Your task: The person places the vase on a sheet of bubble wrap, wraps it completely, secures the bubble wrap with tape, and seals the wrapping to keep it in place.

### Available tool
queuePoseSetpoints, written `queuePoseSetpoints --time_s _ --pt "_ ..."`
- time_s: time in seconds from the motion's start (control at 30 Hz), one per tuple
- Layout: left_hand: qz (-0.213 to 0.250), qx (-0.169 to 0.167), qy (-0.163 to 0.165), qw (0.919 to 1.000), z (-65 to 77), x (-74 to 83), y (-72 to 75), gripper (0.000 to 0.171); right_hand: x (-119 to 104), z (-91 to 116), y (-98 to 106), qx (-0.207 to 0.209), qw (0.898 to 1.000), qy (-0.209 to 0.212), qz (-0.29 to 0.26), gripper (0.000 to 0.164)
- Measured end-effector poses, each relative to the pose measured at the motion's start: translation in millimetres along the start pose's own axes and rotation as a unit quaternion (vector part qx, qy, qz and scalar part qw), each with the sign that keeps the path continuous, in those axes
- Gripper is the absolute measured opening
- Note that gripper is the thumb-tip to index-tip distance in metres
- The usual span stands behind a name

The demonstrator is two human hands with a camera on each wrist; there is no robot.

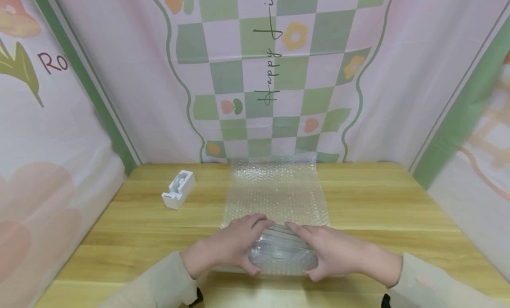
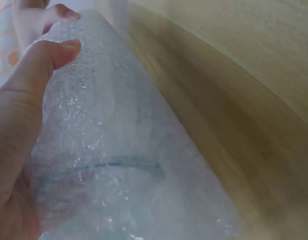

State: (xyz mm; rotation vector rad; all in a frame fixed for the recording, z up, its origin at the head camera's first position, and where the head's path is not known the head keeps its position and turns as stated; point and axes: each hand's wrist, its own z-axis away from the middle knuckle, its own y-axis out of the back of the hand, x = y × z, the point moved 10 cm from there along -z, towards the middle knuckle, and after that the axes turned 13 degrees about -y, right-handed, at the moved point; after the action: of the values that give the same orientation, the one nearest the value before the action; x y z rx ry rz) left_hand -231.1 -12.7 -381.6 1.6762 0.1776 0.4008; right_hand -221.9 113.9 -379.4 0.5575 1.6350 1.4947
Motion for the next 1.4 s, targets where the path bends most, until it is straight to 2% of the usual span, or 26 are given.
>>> queuePoseSetpoints --time_s 0.17,0.37,0.67,0.87,1.17,1.4 --pt "0.006 -0.006 0.008 0.9999 -4.1 -1.7 1.1 0.112 6.2 1.2 -0.8 -0.017 1.0 -0.011 -0.019 0.104" --pt "0.044 -0.019 0.028 0.9985 -6.6 -9.4 -1.2 0.109 13.9 4.2 2.9 -0.016 0.999 -0.022 -0.035 0.104" --pt "0.081 -0.019 0.035 0.9959 -8.4 -17.1 -1.5 0.109 10.7 10.5 10.4 0.038 0.999 0.014 0.001 0.094" --pt "0.099 -0.025 0.044 0.9938 -10.6 -23.0 -1.2 0.108 1.3 14.0 18.3 0.085 0.994 0.044 0.045 0.091" --pt "0.153 -0.033 0.057 0.9861 -12.3 -32.3 -3.6 0.107 -15.7 19.5 30.7 0.156 0.981 0.09 0.074 0.087" --pt "0.182 -0.039 0.072 0.9798 -11.6 -36.6 -4.2 0.105 -32.6 29.4 37.7 0.232 0.956 0.173 0.057 0.073"
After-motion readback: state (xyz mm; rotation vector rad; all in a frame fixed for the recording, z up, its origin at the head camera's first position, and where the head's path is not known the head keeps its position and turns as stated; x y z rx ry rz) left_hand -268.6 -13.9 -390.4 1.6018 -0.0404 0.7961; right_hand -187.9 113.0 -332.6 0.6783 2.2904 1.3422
